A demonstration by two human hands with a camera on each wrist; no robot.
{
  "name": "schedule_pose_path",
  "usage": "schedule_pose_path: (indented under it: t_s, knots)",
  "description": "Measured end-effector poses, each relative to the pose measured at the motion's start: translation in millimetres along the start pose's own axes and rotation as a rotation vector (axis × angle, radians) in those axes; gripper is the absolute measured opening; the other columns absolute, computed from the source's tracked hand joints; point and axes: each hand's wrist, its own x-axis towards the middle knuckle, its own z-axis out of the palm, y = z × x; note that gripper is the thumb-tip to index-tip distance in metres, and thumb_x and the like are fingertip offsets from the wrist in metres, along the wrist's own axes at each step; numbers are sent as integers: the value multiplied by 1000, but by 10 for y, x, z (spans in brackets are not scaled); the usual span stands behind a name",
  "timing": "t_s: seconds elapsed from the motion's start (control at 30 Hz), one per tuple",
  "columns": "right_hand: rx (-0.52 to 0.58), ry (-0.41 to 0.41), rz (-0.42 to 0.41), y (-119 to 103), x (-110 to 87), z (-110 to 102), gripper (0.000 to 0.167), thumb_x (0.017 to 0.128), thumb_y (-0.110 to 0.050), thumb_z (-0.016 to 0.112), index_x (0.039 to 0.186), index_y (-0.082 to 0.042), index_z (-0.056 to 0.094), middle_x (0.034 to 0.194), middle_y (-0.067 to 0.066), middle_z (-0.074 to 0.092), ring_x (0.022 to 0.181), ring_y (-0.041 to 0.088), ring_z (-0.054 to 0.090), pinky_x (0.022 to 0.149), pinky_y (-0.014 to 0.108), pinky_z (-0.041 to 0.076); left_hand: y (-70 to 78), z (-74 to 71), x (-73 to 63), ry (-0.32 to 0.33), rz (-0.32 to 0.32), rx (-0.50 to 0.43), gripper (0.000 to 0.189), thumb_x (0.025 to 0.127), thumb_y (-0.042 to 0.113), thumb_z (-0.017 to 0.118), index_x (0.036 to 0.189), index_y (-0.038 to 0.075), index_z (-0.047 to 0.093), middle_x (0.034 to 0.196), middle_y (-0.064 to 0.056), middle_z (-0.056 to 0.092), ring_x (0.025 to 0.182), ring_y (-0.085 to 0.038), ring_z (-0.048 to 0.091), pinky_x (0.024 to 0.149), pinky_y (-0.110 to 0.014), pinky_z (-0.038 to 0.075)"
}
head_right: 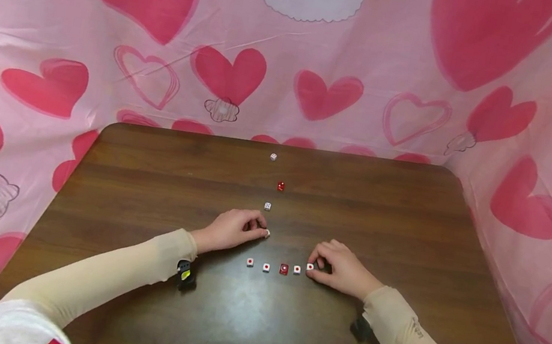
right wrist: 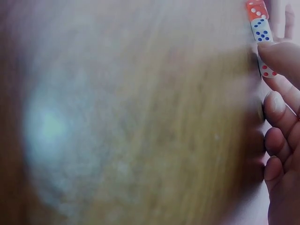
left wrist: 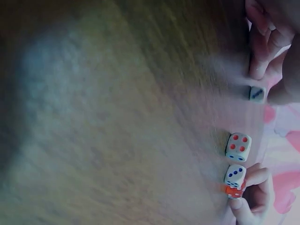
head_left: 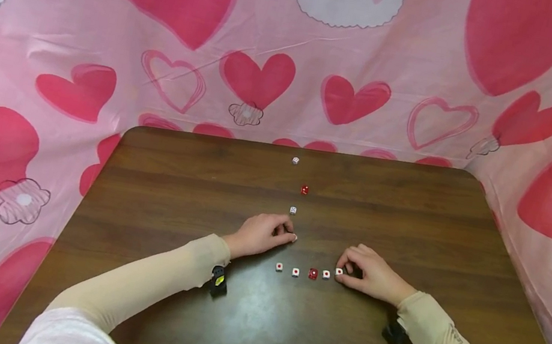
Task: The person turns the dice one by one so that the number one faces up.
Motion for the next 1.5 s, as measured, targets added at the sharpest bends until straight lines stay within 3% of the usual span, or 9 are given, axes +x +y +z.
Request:
schedule_pose_path:
  t_s: [0.17, 0.43, 0.77, 0.87, 1.07, 1.23, 1.5]
  knots:
    - [-2, -3, 2, 0, 1, 4, 25, 88, -20, 84, 92, -27, 61, 79, -14, 47, 78, 2, 39, 68, 22, 34, 10, 18, -15, 19, -11, 2, 14, 103, 35, 67, 102, 22, 71, 79, 12, 63, 69, -4, 55, 68, -28, 46]
    - [-25, -7, 3, -3, -2, 0, 25, 87, -21, 84, 92, -26, 60, 79, -15, 46, 79, 2, 37, 70, 23, 33, 47, 47, -3, 14, -30, 39, 26, 97, 48, 70, 109, 25, 69, 81, 13, 60, 69, -5, 55, 63, -30, 43]
    - [-34, -4, 2, -2, -4, -5, 26, 87, -21, 85, 93, -27, 60, 79, -15, 46, 79, 1, 36, 71, 23, 31, 42, 54, 4, 3, -50, 37, 14, 99, 39, 72, 106, 28, 71, 82, 15, 62, 72, -4, 56, 66, -31, 42]
    - [-31, -2, -3, 6, 2, 0, 25, 88, -21, 84, 93, -27, 60, 78, -16, 46, 79, 1, 37, 71, 23, 32, 31, 46, -3, 11, -21, 39, 12, 99, 37, 72, 105, 27, 71, 80, 15, 62, 71, -4, 56, 66, -31, 43]
    - [-31, -7, -4, 15, 1, 0, 26, 87, -22, 84, 94, -27, 60, 79, -16, 45, 79, 1, 36, 71, 23, 31, 5, 53, -56, 48, 94, 100, 10, 98, 32, 74, 96, 23, 69, 76, 13, 61, 70, -5, 57, 65, -31, 46]
    - [-38, -9, 1, 16, -5, 0, 25, 88, -23, 84, 95, -27, 60, 79, -17, 45, 79, 1, 36, 71, 24, 31, -9, 2, -102, 38, 155, 67, 11, 96, 23, 76, 91, 17, 69, 79, 8, 62, 72, -6, 57, 69, -28, 47]
    - [-31, -27, 19, 5, -14, -5, 24, 90, -24, 83, 95, -28, 60, 80, -17, 44, 78, 1, 35, 71, 24, 32, -56, -32, -246, 24, 177, 55, 11, 96, 19, 77, 89, 15, 70, 78, 7, 62, 71, -5, 55, 68, -25, 47]
